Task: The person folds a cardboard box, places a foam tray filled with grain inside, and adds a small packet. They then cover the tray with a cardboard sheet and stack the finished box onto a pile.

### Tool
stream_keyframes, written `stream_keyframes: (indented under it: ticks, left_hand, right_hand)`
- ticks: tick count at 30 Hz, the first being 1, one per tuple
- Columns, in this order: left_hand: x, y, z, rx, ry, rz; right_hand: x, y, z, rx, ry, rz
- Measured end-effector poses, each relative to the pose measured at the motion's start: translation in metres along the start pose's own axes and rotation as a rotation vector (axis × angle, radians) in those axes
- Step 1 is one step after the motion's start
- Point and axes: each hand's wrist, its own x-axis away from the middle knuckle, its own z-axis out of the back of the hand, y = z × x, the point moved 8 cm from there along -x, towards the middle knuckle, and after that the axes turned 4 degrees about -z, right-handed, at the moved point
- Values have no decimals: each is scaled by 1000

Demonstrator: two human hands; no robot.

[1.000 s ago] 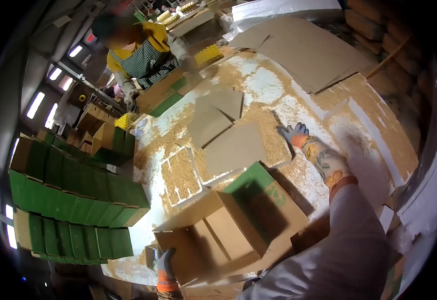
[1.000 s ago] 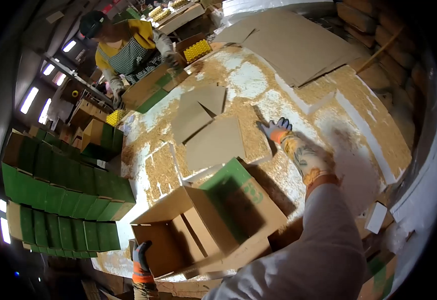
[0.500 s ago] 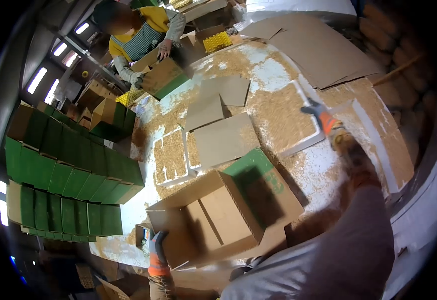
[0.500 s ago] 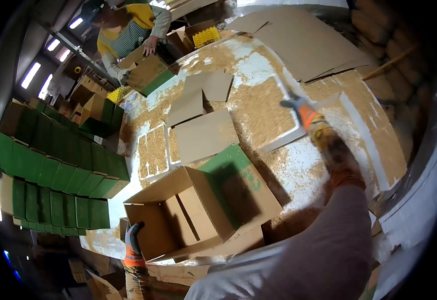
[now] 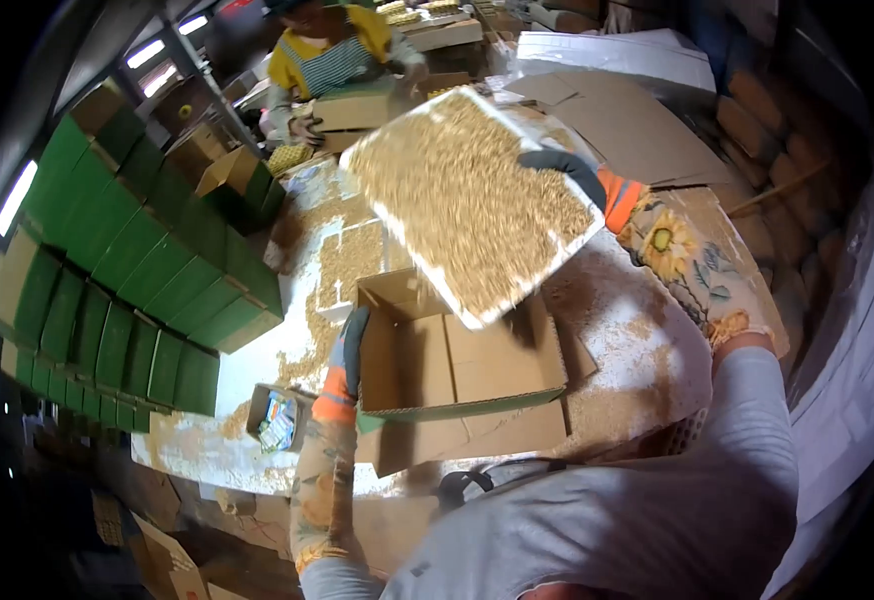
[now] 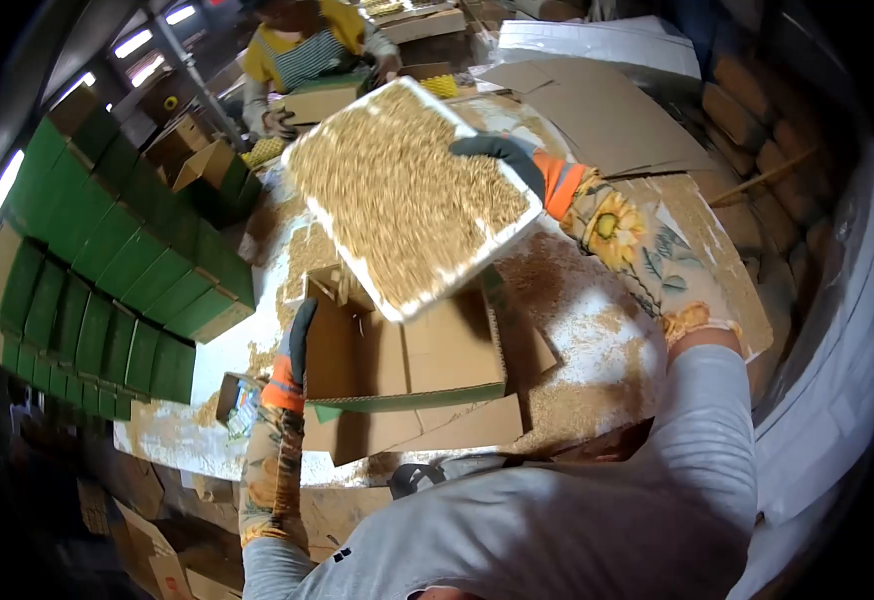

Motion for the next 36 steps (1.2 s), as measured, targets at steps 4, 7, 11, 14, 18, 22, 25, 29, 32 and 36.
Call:
stream_keyframes:
  ticks: [4, 7, 11, 14, 18, 22, 25, 29, 32, 36]
  left_hand:
    - [15, -31, -7, 992, 261, 616]
    - [20, -47, -14, 862, 236, 634]
    - [24, -37, -17, 700, 218, 592]
    - [16, -35, -14, 543, 192, 517]
    - [-13, -40, -16, 199, 129, 358]
    - [-11, -34, -7, 402, 181, 501]
    - [-11, -40, -14, 290, 213, 342]
    - [58, -72, 61, -67, 460, 509]
    - [167, -122, 131, -724, 303, 722]
    - [246, -192, 134, -852, -365, 1049]
  right_hand:
    - [-10, 18, -63, 444, -135, 0]
    - [-34, 47, -63, 853, -353, -162]
    - [-76, 103, -36, 761, -369, -345]
    - [-83, 108, -60, 1018, -407, -366]
    - [-105, 144, -46, 1355, -427, -182]
    - [-54, 110, -95, 1607, -25, 464]
    - [-11, 117, -166, 2194, -72, 679]
    - [-15, 173, -145, 2125, -350, 98]
    - [-23, 186, -133, 2073, -326, 105]
    - [-35, 205, -101, 1883, -373, 34]
